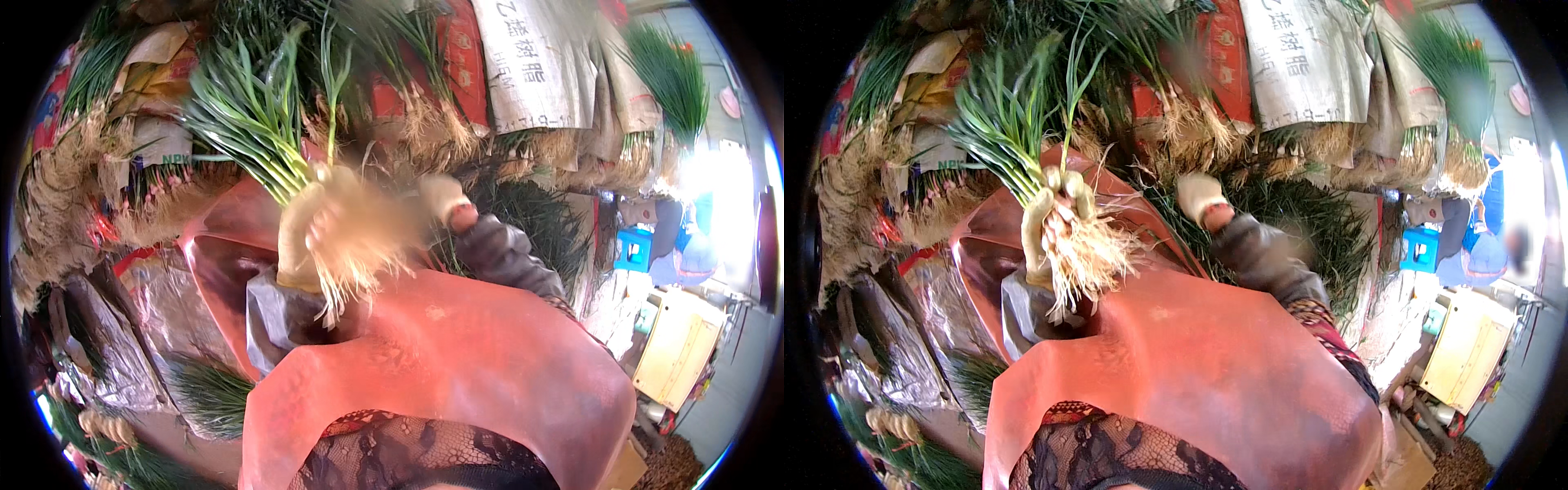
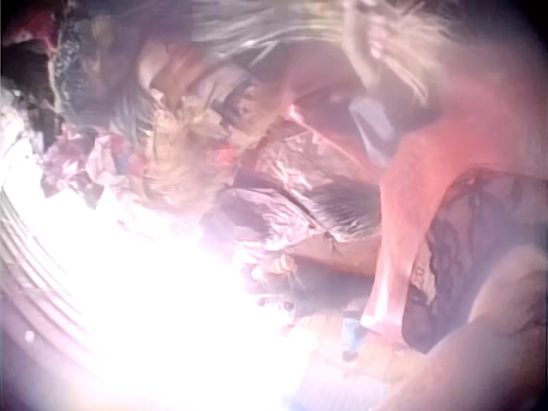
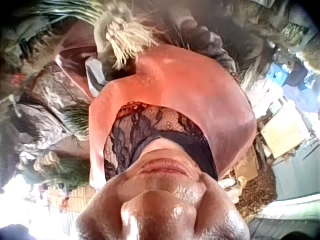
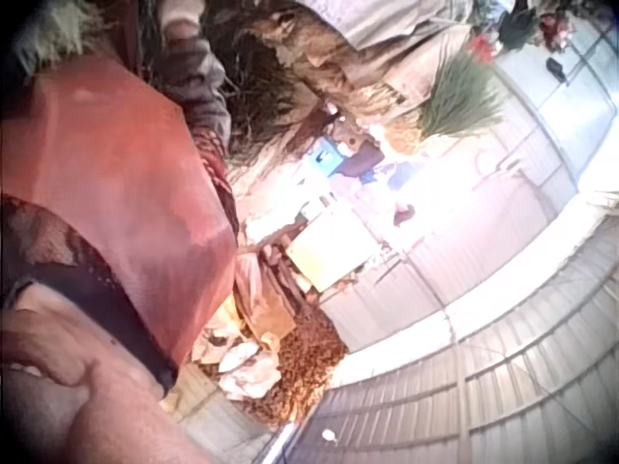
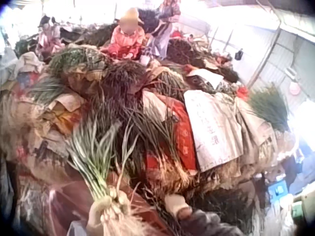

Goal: The person processes scallions by hand, bundling them together and cleaning the roots while seated in a warehouse environment with other workers.

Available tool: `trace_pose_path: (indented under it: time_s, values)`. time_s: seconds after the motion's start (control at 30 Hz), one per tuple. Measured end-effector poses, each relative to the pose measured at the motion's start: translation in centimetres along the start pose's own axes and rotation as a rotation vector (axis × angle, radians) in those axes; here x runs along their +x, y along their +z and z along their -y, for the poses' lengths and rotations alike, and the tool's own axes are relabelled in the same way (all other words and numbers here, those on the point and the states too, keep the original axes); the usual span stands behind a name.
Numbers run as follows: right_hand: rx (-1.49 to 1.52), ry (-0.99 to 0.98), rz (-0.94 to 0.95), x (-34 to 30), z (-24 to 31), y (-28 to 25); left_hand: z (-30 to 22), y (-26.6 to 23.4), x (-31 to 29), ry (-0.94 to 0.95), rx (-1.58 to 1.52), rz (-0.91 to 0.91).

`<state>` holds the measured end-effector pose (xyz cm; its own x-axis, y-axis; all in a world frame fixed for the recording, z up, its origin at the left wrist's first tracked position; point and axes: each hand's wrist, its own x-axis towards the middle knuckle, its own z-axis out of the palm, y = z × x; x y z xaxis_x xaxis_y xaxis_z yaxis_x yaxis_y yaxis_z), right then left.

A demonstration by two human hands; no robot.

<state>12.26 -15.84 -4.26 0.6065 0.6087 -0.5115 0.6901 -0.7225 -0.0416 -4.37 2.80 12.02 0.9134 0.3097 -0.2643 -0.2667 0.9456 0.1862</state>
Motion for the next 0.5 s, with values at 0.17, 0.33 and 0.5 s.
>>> trace_pose_path:
  time_s: [0.17, 0.33, 0.5]
  values:
    - [0.039, -0.193, -0.305, 0.3, 1.0, -7.1, -0.2, -5.7, 2.1, -0.172, -0.025, -0.166]
    - [-0.086, -0.022, -0.739, 10.0, 0.1, -11.4, 1.6, -4.6, 3.3, -0.26, -0.045, -0.253]
    - [0.539, -0.33, -0.438, 5.0, 3.3, -10.8, 0.8, -4.3, 4.6, -0.413, -0.018, -0.022]
